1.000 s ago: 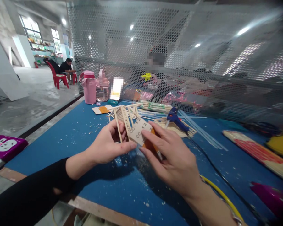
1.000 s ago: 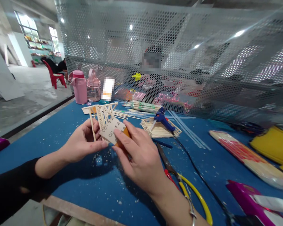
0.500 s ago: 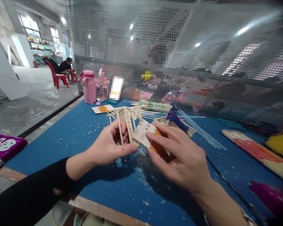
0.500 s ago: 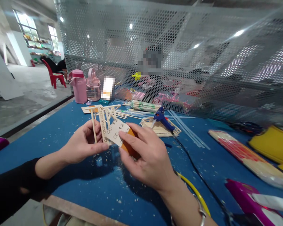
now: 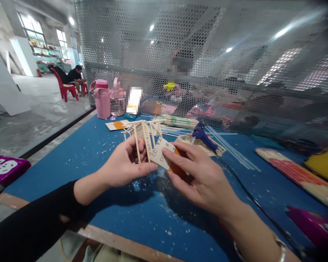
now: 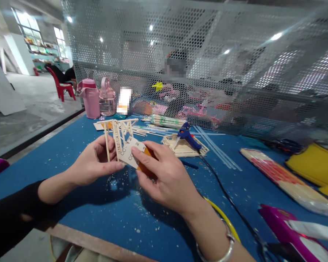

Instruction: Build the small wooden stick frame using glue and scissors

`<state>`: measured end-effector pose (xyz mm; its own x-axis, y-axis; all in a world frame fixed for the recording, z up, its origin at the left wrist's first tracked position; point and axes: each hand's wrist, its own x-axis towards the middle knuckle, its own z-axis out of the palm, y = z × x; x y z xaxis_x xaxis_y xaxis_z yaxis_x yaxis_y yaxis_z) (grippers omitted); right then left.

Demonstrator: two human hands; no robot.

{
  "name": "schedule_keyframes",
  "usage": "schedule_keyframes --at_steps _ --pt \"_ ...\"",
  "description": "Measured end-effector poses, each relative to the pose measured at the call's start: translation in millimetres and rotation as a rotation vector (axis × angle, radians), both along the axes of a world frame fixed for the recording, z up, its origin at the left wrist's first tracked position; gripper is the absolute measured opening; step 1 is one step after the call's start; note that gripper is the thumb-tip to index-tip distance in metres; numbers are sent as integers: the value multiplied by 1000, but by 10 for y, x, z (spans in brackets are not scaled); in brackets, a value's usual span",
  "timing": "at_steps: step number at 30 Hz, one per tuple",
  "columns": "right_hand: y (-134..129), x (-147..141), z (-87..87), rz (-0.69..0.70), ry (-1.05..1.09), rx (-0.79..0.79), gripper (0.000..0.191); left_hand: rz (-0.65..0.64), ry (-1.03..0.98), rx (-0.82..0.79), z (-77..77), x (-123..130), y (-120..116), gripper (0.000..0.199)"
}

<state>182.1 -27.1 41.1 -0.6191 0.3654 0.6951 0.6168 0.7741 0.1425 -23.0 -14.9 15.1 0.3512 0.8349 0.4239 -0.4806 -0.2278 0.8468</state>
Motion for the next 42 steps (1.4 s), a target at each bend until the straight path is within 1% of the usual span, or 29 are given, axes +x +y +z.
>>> schedule_keyframes --at_steps 2,4,5,6,8,9,10,12,14,16,18,20,22,24,26,27,29,31,33,35,36,37,38,39,40,41,42 --pt "37 61 -8 22 9 -7 35 3 12 9 -10 -12 15 42" --pt "66 112 -17 36 145 -74 37 9 12 17 -15 -28 36 43" --pt "72 123 -21 62 271 -167 39 2 21 22 -14 -38 46 42" --pt "71 120 -26 109 419 -300 40 -12 43 27 -11 -49 55 41" --pt "48 76 -40 243 701 -612 41 -46 124 35 0 -73 66 38" --pt "28 41 -47 311 798 -747 41 -60 172 35 7 -86 69 37" --pt "7 3 -55 363 857 -849 40 -67 213 36 14 -100 70 36" --pt "-29 -70 -69 418 885 -952 40 -43 275 61 28 -132 72 34" --pt "-40 -119 -79 435 847 -978 39 22 371 131 42 -167 82 30" --pt "-27 -136 -80 427 797 -947 39 80 513 221 61 -195 103 27" --pt "-4 -124 -70 411 766 -907 40 92 635 296 96 -206 134 25" --pt "14 -89 -50 404 748 -891 41 63 679 327 150 -196 173 27" --pt "25 -37 -30 391 746 -880 39 24 676 337 226 -169 218 32" --pt "36 17 -22 350 784 -792 39 -9 693 362 319 -140 269 42" --pt "57 59 -32 315 818 -697 40 -1 759 415 417 -116 330 51" --pt "70 71 -44 319 821 -688 41 13 806 442 465 -109 363 55" --pt "99 76 -75 365 814 -766 41 35 888 476 548 -106 427 61" --pt "124 63 -110 413 851 -857 39 40 928 489 598 -120 481 65" --pt "143 45 -142 440 922 -886 39 29 926 487 594 -152 517 66" --pt "161 33 -168 450 972 -896 40 36 895 487 523 -192 534 64" --pt "171 30 -177 448 992 -901 40 67 864 498 463 -209 533 61" --pt "180 27 -183 442 1012 -905 39 132 826 524 388 -222 527 57" --pt "189 24 -186 434 1037 -903 37 231 767 555 305 -228 512 53" --pt "197 20 -185 426 1064 -896 36 378 695 564 217 -226 489 51" --pt "204 14 -182 422 1094 -886 34 556 638 527 132 -217 457 50" --pt "209 5 -175 421 1118 -879 33 734 602 440 55 -201 417 48" --pt "212 -5 -166 423 1138 -870 32 838 587 318 -10 -180 372 44"
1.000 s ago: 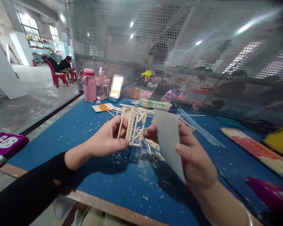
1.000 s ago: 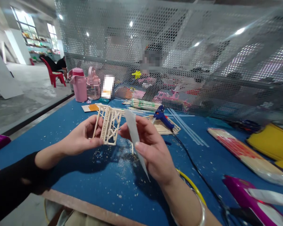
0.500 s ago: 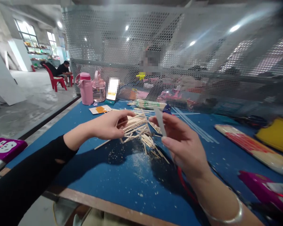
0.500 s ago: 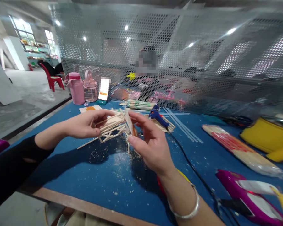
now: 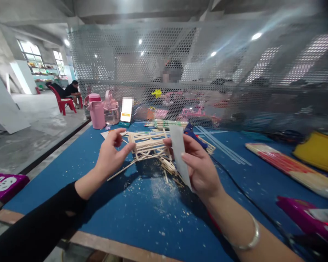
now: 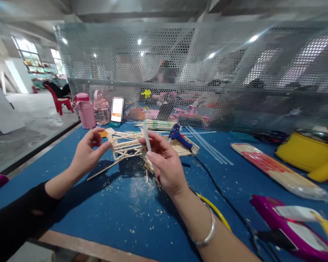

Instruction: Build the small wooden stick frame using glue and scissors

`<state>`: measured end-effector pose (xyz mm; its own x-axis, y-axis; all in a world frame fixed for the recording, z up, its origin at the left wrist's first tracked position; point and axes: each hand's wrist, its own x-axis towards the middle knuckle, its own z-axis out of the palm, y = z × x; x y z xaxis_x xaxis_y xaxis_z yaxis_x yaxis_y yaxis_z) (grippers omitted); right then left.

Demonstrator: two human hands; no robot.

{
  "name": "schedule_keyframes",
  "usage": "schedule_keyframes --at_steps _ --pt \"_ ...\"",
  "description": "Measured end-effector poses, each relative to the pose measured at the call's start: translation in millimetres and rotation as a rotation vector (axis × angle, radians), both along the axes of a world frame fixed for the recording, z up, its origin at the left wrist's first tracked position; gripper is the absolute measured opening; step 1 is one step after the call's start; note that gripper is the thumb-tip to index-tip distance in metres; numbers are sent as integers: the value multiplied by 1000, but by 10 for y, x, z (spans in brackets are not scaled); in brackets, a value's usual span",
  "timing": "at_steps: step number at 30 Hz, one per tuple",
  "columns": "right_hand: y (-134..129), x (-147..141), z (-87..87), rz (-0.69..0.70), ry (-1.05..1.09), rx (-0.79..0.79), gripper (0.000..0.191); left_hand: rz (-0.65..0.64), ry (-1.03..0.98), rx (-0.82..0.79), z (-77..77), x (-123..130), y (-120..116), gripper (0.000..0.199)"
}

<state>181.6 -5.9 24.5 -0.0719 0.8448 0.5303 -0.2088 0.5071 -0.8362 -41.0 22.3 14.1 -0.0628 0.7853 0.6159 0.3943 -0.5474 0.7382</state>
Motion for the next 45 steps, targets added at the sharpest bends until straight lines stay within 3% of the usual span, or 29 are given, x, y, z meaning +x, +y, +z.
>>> schedule_keyframes --at_steps 2,5,8,14,17,20,22,27,34,39,45 --pt "1 -24 21 -5 25 -2 32 48 -89 -205 -82 54 -93 47" --pt "2 -43 47 1 20 -15 33 -151 -234 -433 -84 150 -183 59" --pt "33 -14 46 -7 0 -11 32 -286 -422 -518 27 244 -177 64" --pt "122 94 25 -88 -128 130 34 -420 -701 -659 235 374 -133 23" --pt "28 83 52 -347 -287 293 38 -453 -838 -681 219 411 -207 16" --pt "-129 13 67 -696 -574 598 46 -424 -993 -638 183 432 -287 12" --pt "-201 -51 47 -777 -747 745 45 -378 -1067 -601 175 431 -314 7" --pt "-163 -142 -63 -730 -937 759 31 -327 -1108 -603 190 408 -334 4" --pt "-84 -160 -121 -679 -998 807 27 -424 -1136 -639 163 457 -417 16" --pt "-82 -218 -135 -721 -1008 845 23 -446 -1125 -623 133 468 -409 10" --pt "-125 -231 -110 -625 -1007 837 24 -458 -1156 -588 109 466 -395 13"
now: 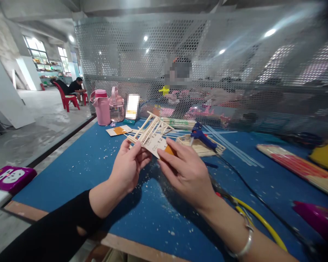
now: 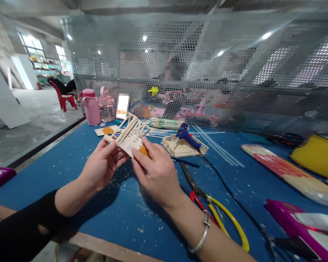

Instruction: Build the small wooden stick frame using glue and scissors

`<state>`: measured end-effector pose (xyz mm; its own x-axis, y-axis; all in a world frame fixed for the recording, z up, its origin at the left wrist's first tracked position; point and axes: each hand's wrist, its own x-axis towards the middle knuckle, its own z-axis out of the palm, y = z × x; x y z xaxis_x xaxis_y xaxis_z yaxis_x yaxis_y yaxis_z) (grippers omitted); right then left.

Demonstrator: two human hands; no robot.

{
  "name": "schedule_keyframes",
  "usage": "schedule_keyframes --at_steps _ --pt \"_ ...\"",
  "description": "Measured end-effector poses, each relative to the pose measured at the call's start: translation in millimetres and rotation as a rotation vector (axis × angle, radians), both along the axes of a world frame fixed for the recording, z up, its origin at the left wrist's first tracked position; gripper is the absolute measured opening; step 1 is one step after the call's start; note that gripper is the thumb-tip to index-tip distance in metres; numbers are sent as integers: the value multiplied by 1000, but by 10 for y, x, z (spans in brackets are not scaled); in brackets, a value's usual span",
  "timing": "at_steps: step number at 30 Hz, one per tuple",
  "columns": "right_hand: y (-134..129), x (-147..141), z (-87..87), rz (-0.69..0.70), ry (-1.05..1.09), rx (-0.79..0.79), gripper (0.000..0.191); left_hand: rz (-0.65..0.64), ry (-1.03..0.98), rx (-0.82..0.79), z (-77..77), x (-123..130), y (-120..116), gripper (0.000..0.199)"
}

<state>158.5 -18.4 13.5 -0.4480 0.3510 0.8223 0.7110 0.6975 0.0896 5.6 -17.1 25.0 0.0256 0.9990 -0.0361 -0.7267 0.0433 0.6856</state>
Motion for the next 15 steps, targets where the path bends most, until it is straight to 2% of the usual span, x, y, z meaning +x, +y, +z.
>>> schedule_keyframes --at_steps 15 --pt "15 59 58 49 -7 -21 22 8 8 -2 5 2 -3 13"
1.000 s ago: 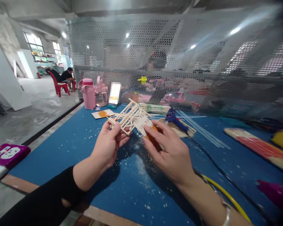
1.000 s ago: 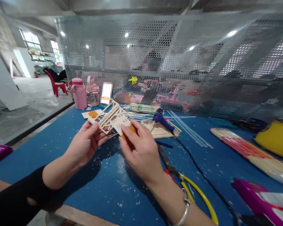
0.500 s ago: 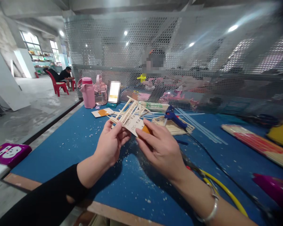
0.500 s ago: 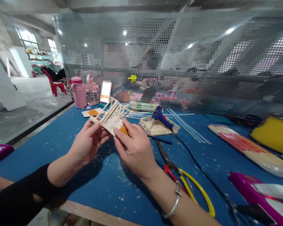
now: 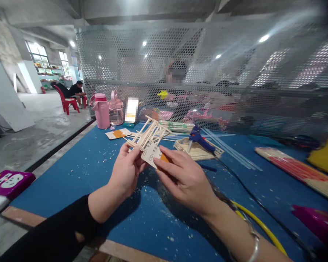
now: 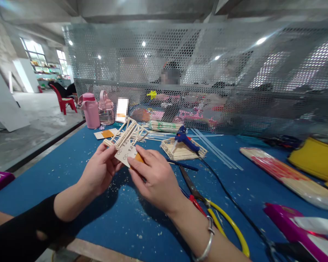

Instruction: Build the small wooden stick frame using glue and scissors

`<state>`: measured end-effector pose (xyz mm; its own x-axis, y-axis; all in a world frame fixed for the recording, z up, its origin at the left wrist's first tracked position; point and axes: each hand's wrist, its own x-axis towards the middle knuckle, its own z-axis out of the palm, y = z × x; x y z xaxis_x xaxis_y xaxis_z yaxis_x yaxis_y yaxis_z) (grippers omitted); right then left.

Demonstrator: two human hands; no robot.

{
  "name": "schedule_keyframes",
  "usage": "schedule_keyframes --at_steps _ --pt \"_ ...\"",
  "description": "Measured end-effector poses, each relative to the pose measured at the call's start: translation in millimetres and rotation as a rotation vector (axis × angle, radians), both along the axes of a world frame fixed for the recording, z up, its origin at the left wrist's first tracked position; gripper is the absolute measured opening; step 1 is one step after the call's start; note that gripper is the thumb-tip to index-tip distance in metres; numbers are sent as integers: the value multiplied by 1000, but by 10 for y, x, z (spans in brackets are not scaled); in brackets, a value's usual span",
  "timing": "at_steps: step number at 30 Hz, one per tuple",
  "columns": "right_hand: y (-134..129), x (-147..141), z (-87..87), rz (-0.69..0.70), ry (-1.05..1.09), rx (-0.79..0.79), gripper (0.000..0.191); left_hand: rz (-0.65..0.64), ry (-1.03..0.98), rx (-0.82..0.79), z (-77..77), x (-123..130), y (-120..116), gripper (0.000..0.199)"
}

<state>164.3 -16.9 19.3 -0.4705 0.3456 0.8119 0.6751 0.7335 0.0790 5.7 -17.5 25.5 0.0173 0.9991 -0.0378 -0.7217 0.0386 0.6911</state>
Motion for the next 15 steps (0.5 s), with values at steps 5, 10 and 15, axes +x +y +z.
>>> schedule_keyframes --at_steps 5,10,15 --pt "-19 5 33 40 -1 -20 22 6 -2 4 -1 4 9 9" --pt "-33 -13 52 -7 26 30 21 -11 8 -1 12 1 3 5" --pt "-21 -42 66 72 -53 23 20 28 -8 -8 -3 4 12 15"
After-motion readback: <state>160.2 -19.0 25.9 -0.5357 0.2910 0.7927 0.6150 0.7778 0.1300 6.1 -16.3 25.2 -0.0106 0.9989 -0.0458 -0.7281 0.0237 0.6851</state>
